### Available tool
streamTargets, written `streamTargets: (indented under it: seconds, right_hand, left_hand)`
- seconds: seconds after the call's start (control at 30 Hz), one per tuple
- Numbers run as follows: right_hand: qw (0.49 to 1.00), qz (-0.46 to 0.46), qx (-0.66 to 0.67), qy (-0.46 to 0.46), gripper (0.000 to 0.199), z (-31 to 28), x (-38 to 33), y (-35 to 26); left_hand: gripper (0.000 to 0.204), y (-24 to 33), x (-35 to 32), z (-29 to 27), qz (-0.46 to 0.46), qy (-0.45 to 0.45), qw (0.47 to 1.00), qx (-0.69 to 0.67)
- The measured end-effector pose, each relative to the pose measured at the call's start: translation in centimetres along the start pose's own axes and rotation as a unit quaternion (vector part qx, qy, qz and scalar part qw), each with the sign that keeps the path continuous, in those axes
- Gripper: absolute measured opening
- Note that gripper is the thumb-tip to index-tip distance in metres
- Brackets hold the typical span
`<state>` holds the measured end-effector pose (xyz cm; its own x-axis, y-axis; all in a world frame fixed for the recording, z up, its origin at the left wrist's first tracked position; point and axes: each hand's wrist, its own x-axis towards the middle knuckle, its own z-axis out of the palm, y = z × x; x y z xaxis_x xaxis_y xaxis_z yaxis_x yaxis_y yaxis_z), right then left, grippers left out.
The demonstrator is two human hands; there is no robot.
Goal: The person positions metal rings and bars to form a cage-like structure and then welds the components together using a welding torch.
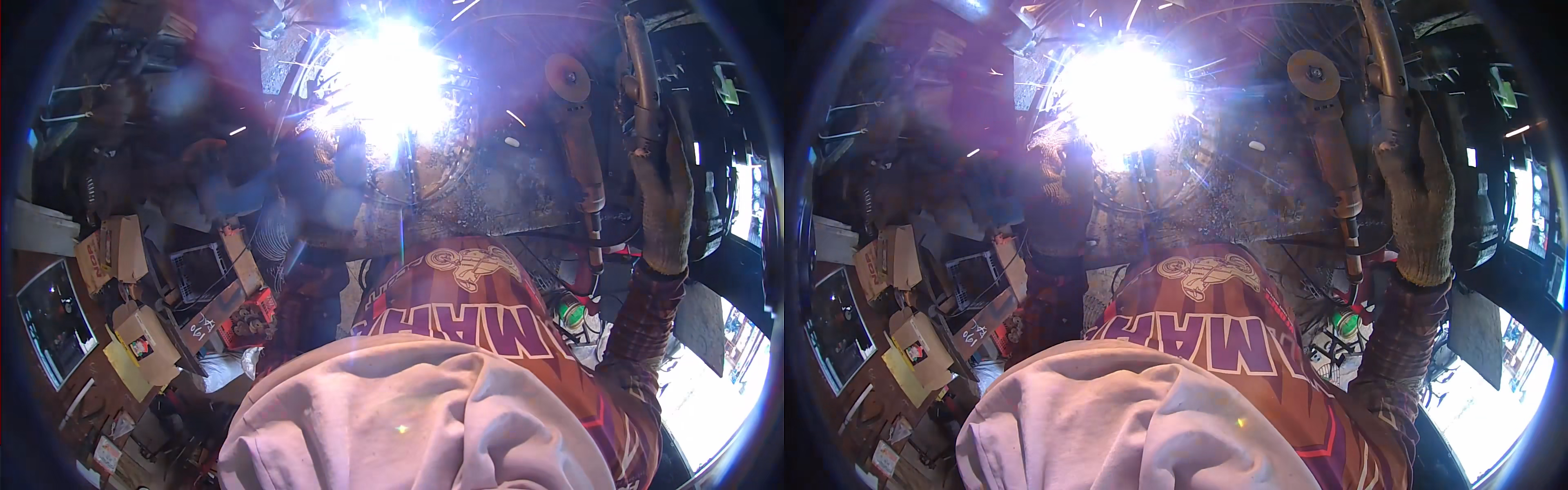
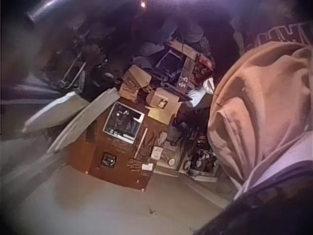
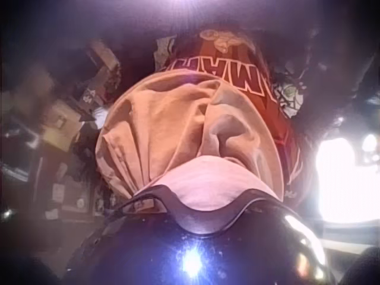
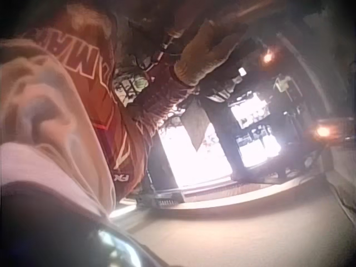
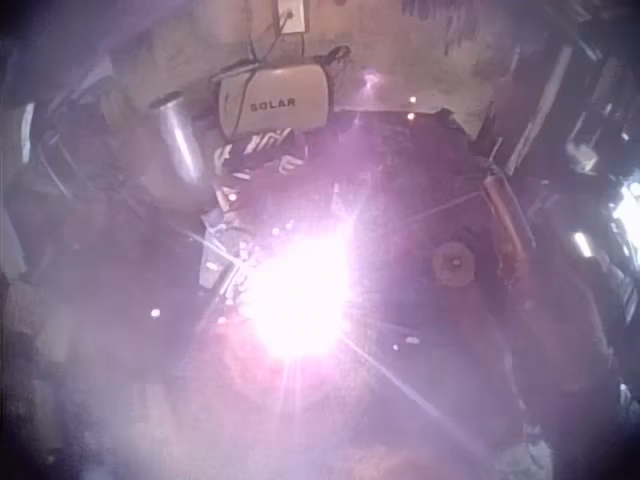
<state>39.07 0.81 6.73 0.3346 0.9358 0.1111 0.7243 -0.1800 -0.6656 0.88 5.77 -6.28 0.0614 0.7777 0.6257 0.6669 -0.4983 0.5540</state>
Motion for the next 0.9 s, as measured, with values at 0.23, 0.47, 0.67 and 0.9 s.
streamTargets:
  seconds: [0.23,0.47,0.67,0.9]
  right_hand:
    - [0.999,0.011,-0.040,0.006,0.058,-2.0,-1.0,2.6]
    - [0.984,-0.033,0.017,0.174,0.035,-6.9,-4.0,6.4]
    - [0.968,-0.055,-0.172,0.171,0.023,-12.9,-9.0,11.2]
    - [0.891,-0.002,-0.425,0.157,0.031,-17.4,-14.5,13.0]
  left_hand:
    - [0.024,-0.4,-0.3,-0.4,-0.025,-0.034,0.999,-0.003]
    - [0.022,-0.6,0.2,0.3,0.009,0.002,1.000,-0.026]
    - [0.021,0.0,0.8,-1.3,-0.007,-0.056,0.998,-0.011]
    - [0.032,-3.0,-2.0,-0.5,-0.085,-0.062,0.961,-0.255]
